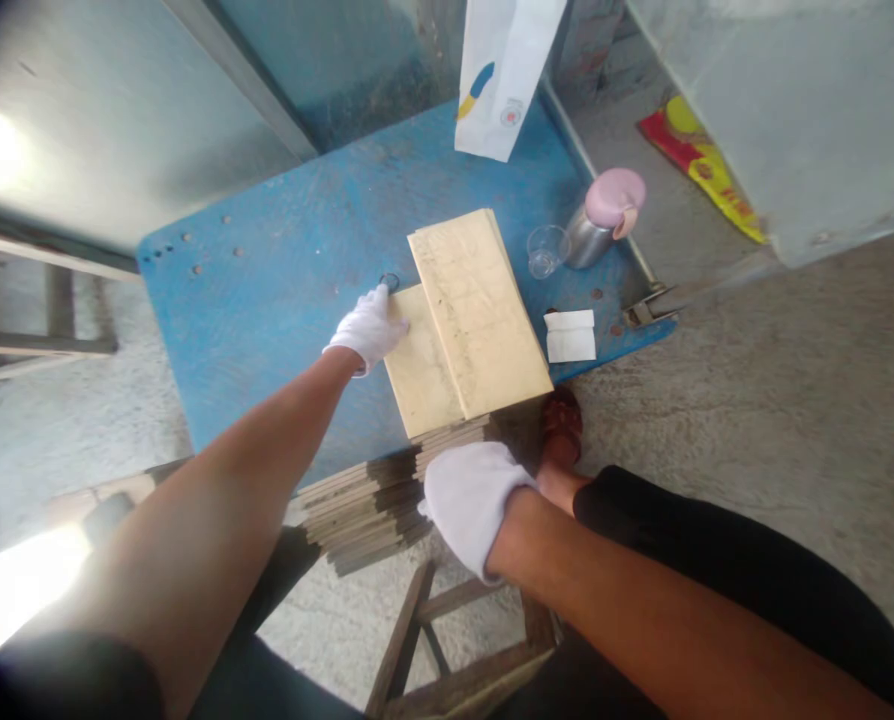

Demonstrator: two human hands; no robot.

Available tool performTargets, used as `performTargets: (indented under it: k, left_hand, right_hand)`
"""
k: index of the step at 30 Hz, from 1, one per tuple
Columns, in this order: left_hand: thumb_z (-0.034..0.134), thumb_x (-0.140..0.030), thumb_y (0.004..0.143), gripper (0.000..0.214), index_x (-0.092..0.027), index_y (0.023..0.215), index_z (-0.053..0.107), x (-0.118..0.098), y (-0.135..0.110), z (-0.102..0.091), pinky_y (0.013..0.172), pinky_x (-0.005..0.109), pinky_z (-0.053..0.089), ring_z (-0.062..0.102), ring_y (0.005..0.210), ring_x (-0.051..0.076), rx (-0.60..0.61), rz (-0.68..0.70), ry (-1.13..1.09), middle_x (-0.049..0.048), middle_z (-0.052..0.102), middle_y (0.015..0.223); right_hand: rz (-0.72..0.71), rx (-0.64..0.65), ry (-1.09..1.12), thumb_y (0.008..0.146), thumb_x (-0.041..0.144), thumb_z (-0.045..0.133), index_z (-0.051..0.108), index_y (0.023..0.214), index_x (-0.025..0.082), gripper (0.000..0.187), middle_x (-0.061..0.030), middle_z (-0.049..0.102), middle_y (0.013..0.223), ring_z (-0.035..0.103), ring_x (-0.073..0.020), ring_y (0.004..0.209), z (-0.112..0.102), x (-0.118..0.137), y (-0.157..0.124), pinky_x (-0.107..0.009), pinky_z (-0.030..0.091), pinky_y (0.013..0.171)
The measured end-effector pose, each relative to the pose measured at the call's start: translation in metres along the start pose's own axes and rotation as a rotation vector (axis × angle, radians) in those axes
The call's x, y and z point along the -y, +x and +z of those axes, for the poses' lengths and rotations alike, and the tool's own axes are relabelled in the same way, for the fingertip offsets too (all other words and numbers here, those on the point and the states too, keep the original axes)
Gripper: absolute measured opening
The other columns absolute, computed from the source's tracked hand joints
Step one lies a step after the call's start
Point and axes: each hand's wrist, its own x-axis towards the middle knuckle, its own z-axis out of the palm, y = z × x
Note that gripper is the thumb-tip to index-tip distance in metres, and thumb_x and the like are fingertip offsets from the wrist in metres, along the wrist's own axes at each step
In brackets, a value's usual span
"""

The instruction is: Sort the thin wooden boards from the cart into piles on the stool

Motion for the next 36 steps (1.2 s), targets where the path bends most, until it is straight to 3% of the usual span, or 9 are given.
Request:
performTargets:
  k: [4,7,11,16,24,29,36]
  left_hand:
    - [0.060,-0.047,0.073,0.086,-0.016,0.144,0.025,0.007,0.006,-0.008,0.098,0.039,0.040,0.047,0.119,0.030,0.077,0.047,0.074,0.0160,0.048,0.130]
    - [0.065,-0.044,0.071,0.087,-0.014,0.143,0.027,0.009,0.007,-0.012,0.095,0.036,0.043,0.050,0.116,0.029,0.114,0.082,0.112,0.0170,0.050,0.129]
    - [0.069,-0.041,0.068,0.094,-0.015,0.145,0.020,0.009,0.008,-0.012,0.094,0.036,0.044,0.049,0.117,0.029,0.110,0.072,0.099,0.0172,0.050,0.128]
    - [0.069,-0.043,0.067,0.090,-0.014,0.141,0.027,0.015,0.008,-0.010,0.094,0.036,0.044,0.049,0.116,0.029,0.084,0.116,0.071,0.0164,0.051,0.127]
    - [0.054,-0.034,0.078,0.070,-0.015,0.141,0.032,0.021,0.006,-0.009,0.092,0.036,0.046,0.054,0.112,0.029,0.035,0.126,0.026,0.0145,0.055,0.124]
    - [0.053,-0.023,0.075,0.067,-0.016,0.139,0.036,0.017,0.010,-0.015,0.083,0.035,0.049,0.060,0.100,0.028,0.043,0.084,0.066,0.0142,0.060,0.113]
    - [0.051,-0.024,0.073,0.055,-0.012,0.127,0.051,0.015,0.017,-0.019,0.081,0.038,0.050,0.061,0.097,0.032,0.053,0.074,0.073,0.0177,0.061,0.109]
  right_hand:
    - [0.052,-0.096,-0.103,0.084,0.045,0.061,0.061,0.114,0.003,0.052,-0.0208,0.067,0.086,0.066,-0.0328,0.074,0.017,0.000,0.018,-0.040,0.051,0.057]
    - [0.045,-0.087,-0.061,0.087,0.054,0.052,0.053,0.127,0.004,0.065,-0.0213,0.065,0.106,0.064,-0.0309,0.089,0.021,-0.001,0.040,-0.039,0.051,0.071]
    - [0.004,-0.086,-0.062,0.089,0.062,0.043,0.047,0.133,0.002,0.074,-0.0205,0.056,0.127,0.053,-0.0318,0.115,0.026,-0.001,0.068,-0.039,0.041,0.095]
    - [0.087,-0.002,-0.100,0.090,0.064,0.034,0.043,0.135,-0.003,0.081,-0.0246,0.051,0.132,0.047,-0.0338,0.121,0.040,-0.005,0.092,-0.043,0.035,0.100]
    - [0.082,0.067,-0.124,0.085,0.075,0.020,0.036,0.138,-0.008,0.099,-0.0282,0.041,0.139,0.040,-0.0359,0.128,0.046,-0.004,0.097,-0.042,0.035,0.102]
    - [0.097,0.068,-0.097,0.084,0.076,0.022,0.037,0.138,-0.007,0.101,-0.0284,0.041,0.139,0.040,-0.0366,0.128,0.042,-0.003,0.097,-0.042,0.034,0.102]
    - [0.118,0.088,-0.071,0.083,0.078,0.019,0.035,0.139,-0.008,0.104,-0.0298,0.039,0.140,0.038,-0.0361,0.130,0.042,-0.002,0.099,-0.042,0.034,0.103]
